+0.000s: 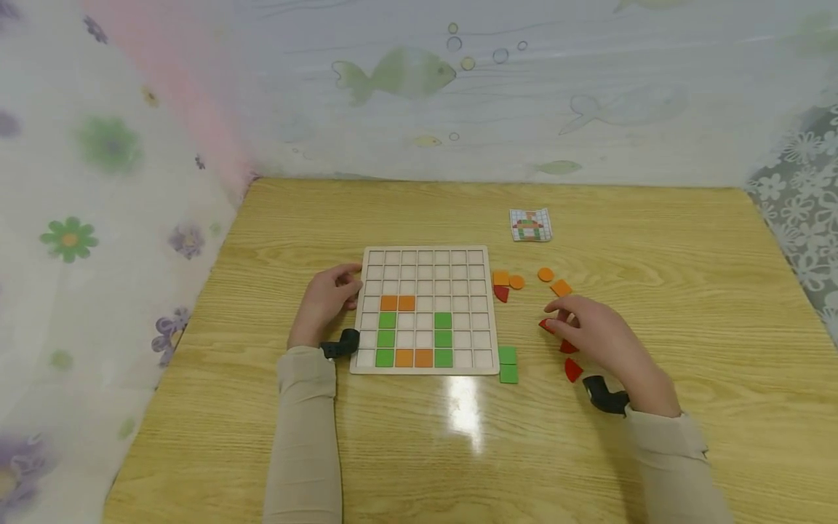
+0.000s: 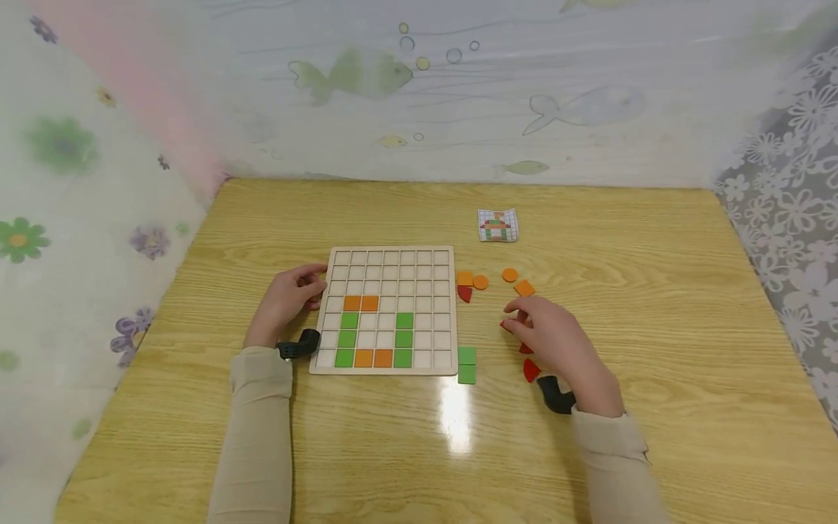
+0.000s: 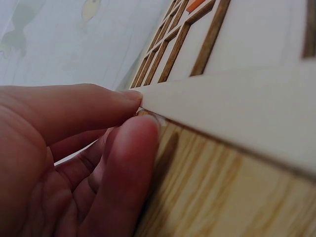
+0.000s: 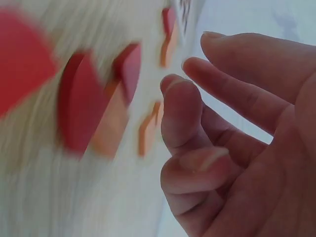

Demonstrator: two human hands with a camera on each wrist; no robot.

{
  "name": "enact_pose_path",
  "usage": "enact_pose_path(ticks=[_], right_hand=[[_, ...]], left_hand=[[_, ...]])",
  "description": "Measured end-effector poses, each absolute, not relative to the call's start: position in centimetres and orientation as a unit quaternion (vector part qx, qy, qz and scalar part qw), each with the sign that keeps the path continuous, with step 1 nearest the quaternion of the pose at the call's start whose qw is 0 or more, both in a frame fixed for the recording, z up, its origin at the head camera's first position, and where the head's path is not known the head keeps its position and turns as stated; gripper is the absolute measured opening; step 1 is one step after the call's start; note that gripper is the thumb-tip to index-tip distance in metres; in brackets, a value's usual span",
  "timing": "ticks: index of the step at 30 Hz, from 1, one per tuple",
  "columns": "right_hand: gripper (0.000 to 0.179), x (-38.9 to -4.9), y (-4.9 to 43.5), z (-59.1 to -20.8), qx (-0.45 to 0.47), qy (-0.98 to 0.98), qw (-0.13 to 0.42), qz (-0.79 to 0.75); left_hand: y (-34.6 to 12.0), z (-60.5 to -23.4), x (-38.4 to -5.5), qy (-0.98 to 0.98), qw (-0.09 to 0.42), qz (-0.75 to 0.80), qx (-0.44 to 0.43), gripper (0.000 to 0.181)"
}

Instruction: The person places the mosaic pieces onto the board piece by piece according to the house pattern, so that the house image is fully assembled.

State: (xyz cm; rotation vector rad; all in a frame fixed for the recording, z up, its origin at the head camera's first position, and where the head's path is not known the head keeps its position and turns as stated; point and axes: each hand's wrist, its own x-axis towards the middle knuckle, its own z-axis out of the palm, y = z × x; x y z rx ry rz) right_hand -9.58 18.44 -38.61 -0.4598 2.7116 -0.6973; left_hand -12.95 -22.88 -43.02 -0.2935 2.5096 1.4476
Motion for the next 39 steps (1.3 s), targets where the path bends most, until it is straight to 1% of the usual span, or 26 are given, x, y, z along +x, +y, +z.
enact_pose_path(ticks=[6,11,20,39], right_hand=[[0.029,-9.1,20.6,-39.0,-0.143,0.952,0.138,-0.233],[0.03,-8.8,21.2,-39.4,-0.143,0.957,0.125,-0.217],[0.028,-8.8,21.1,-40.4,-0.12,0.957,0.136,-0.225],[0.03,-8.9,20.0,-40.0,-0.086,0.953,0.164,-0.242]], left_hand=[[-22.9,-42.9,-12.8,0.85,0.114,0.504,-0.106,0.036],[-23.0,-42.9,-12.8,0.847,0.112,0.508,-0.107,0.036],[-23.0,-43.3,-12.9,0.856,0.108,0.497,-0.094,0.035],[-22.9,-43.4,-13.0,0.853,0.11,0.499,-0.103,0.035]])
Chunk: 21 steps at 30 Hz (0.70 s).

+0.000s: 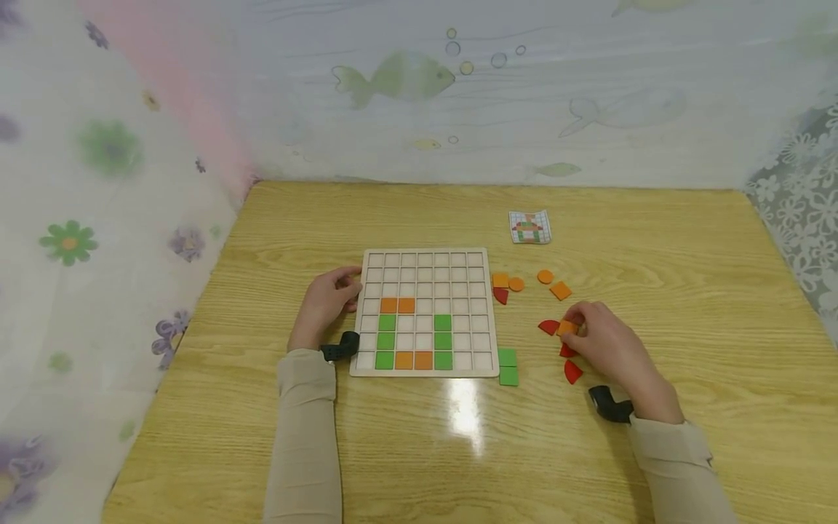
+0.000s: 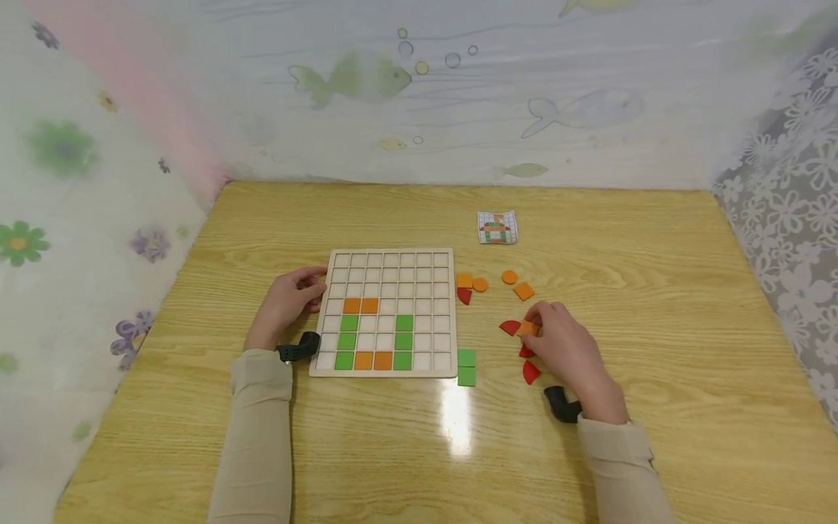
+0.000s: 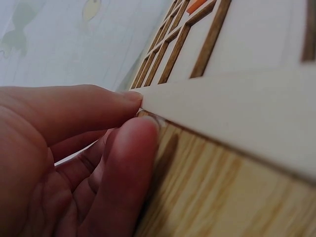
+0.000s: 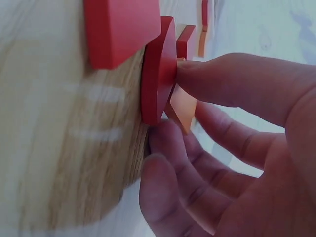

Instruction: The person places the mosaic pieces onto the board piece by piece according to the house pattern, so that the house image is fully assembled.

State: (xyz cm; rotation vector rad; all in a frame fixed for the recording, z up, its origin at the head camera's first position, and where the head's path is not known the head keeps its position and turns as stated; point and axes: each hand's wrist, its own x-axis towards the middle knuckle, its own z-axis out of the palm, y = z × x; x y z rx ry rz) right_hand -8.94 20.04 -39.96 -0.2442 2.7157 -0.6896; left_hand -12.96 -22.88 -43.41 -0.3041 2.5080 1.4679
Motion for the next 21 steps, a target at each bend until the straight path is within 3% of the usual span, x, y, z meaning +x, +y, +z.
enact_pose_path(ticks=[21], right_hand=[[0.022,-9.8,19.5,-38.7,-0.148,0.95,0.123,-0.245]], left_hand=[[-22.8,-43.1,-12.8,0.854,0.11,0.498,-0.1,0.035]])
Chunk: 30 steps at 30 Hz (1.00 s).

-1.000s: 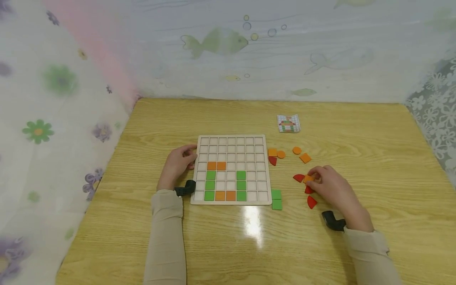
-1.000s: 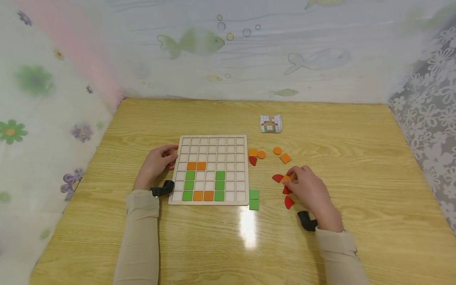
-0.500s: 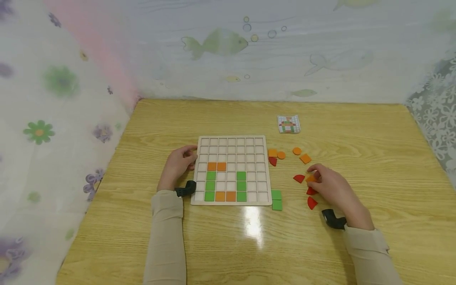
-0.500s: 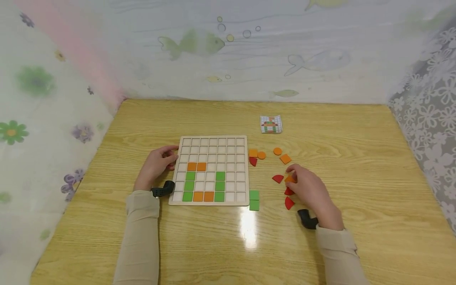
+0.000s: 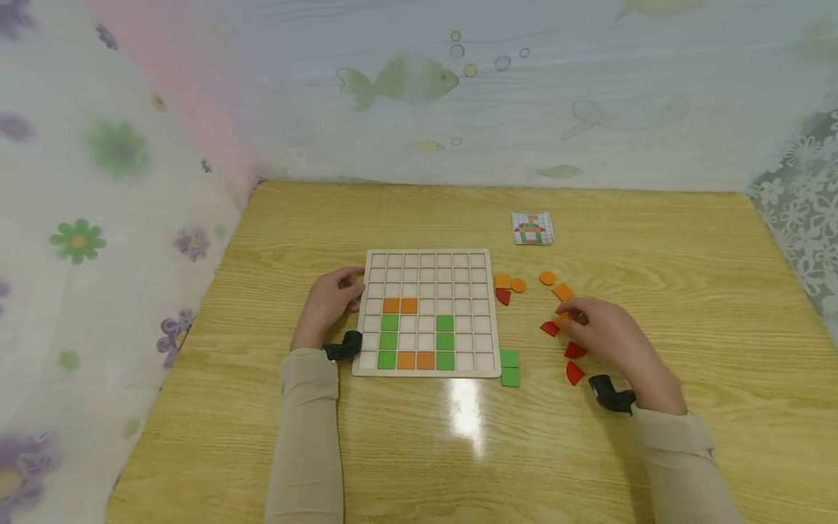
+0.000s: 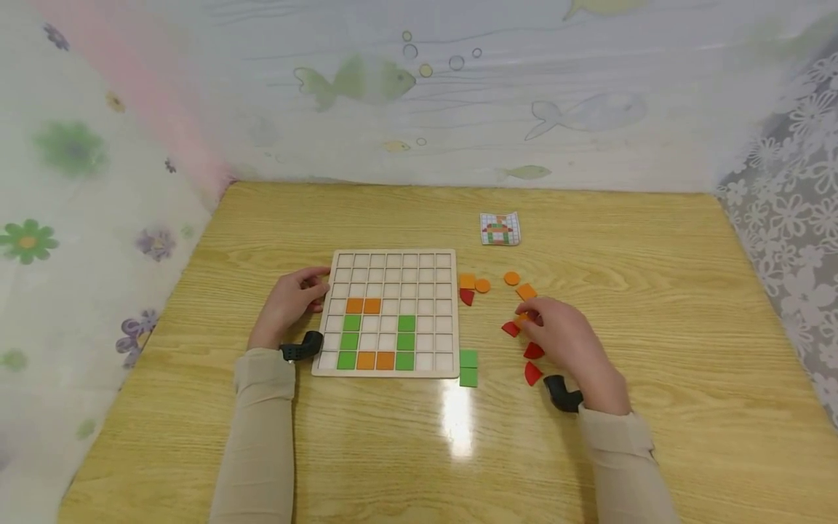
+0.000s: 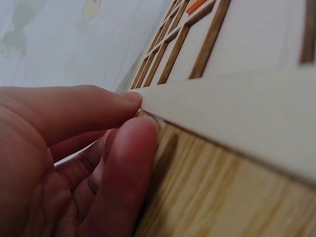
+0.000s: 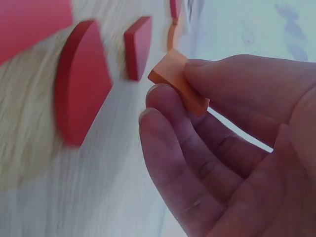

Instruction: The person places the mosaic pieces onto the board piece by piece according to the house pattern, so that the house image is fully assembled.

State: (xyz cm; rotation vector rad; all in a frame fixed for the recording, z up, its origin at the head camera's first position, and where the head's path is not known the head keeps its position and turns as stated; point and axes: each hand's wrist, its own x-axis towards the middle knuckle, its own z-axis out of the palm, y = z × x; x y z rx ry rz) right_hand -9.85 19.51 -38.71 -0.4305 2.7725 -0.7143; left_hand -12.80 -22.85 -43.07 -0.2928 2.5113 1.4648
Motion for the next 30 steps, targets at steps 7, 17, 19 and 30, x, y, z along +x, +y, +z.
enact_pose_path(ticks=[7,17,19,30], right_hand=[[0.025,-10.6,17.2,-38.6,-0.167,0.943,0.124,-0.259],[0.022,-11.7,13.6,-39.2,-0.21,0.931,0.107,-0.278],[0.023,-11.9,12.8,-39.2,-0.216,0.927,0.111,-0.287],[0.021,-12.5,8.4,-38.7,-0.241,0.909,0.127,-0.316]], left_hand=[[-23.0,-43.2,-13.0,0.857,0.109,0.494,-0.101,0.035],[-22.9,-43.3,-12.8,0.858,0.113,0.491,-0.101,0.036],[-22.9,-43.3,-12.8,0.859,0.114,0.488,-0.102,0.036],[-22.9,-43.3,-12.8,0.864,0.107,0.484,-0.092,0.037]])
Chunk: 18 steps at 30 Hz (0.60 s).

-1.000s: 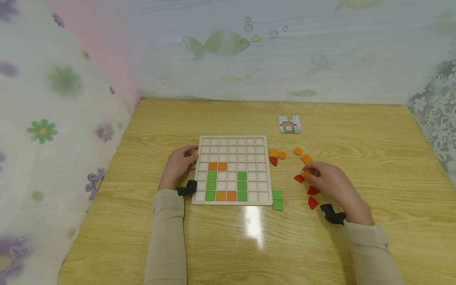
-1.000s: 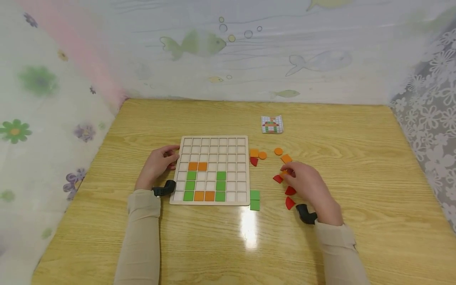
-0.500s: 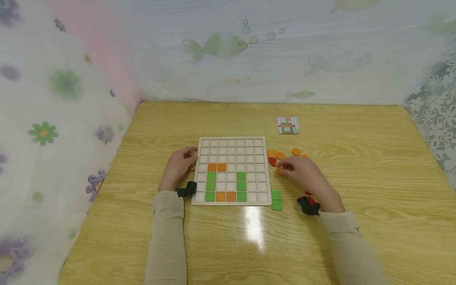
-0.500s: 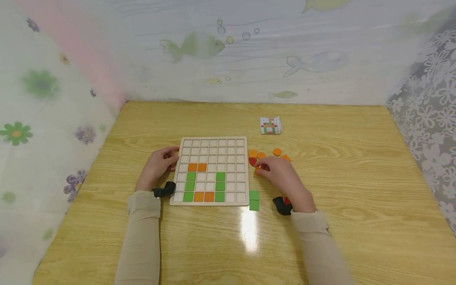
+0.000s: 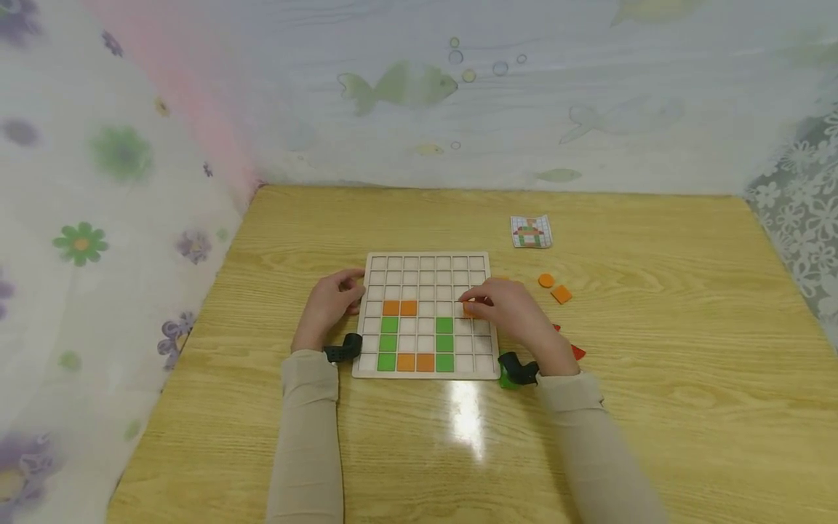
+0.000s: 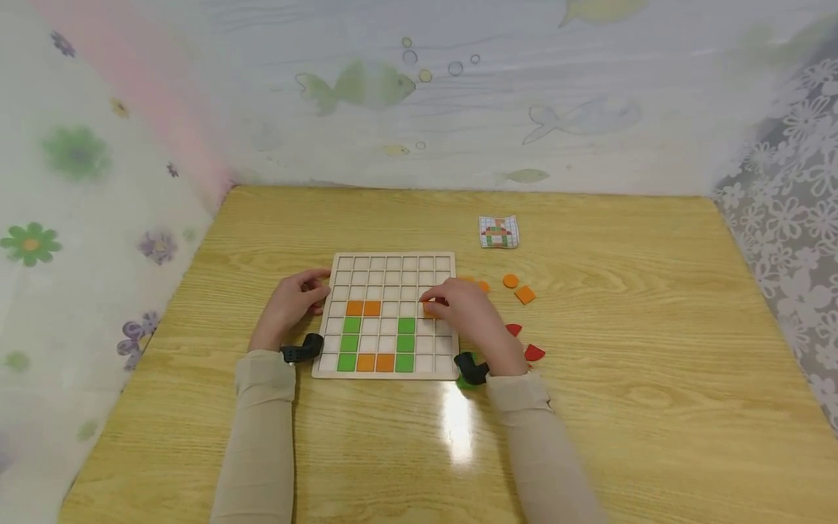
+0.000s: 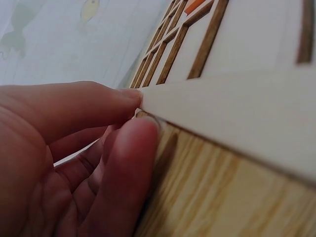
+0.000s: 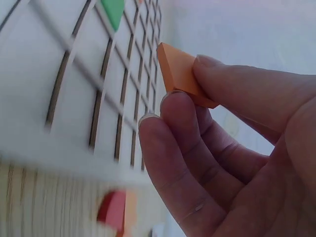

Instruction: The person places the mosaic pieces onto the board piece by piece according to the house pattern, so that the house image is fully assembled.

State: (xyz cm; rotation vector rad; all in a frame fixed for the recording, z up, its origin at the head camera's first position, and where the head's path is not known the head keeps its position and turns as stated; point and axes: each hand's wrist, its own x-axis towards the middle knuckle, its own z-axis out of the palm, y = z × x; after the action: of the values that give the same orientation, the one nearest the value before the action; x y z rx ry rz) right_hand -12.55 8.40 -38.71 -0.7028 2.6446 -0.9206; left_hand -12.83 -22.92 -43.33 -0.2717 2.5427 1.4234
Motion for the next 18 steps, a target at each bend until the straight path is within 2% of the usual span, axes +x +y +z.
enact_pose_path(ticks=[8,18], right_hand=[[0.022,-13.1,5.9,-39.2,-0.223,0.907,0.159,-0.321],[0.012,-14.0,3.7,-40.1,-0.23,0.902,0.147,-0.335]], left_hand=[[-22.6,-43.2,-12.8,0.857,0.108,0.495,-0.099,0.036],[-22.6,-42.9,-12.8,0.853,0.109,0.498,-0.108,0.037]])
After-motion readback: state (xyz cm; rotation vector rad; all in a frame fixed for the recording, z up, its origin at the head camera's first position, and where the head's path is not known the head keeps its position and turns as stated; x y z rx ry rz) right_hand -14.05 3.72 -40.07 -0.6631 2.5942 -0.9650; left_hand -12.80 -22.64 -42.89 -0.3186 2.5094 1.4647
